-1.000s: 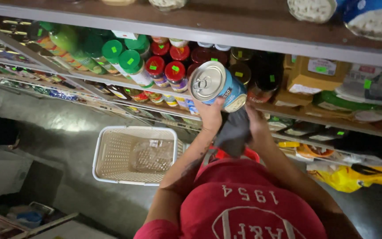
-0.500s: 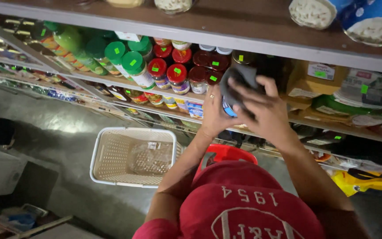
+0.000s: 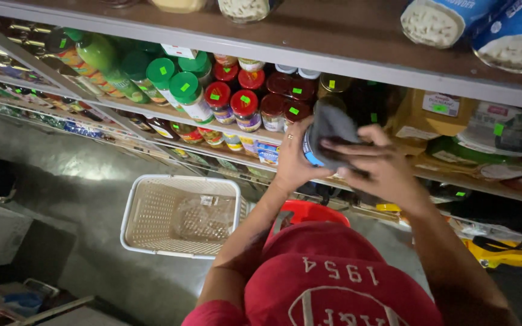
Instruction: Cleaning and wiping dust from canned goods on a store shelf using a cloth.
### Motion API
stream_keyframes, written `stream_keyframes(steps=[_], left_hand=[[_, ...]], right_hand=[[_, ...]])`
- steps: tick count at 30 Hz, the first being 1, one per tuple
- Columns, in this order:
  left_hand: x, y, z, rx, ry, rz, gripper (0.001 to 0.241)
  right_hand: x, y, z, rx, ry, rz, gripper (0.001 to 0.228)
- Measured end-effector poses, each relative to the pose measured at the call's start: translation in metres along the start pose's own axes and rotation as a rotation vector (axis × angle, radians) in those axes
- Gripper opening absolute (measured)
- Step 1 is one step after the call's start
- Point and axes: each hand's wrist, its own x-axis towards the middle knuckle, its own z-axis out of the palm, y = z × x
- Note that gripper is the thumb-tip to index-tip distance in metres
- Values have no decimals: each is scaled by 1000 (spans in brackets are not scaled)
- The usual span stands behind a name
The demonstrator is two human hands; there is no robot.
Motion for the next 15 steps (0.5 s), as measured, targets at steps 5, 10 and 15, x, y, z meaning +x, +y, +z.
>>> stream_keyframes(steps=[5,10,15], left_hand=[[5,13,-1,-57,-8,-67,106],[-1,-10,4,41,-28,21,98],[11,10,-5,3,5,-6,105]], right_hand=[[19,9,-12,-127,3,14,24],[25,-20,-6,-43,-58,-15,31],[9,30,0,-82,-25,12,32]])
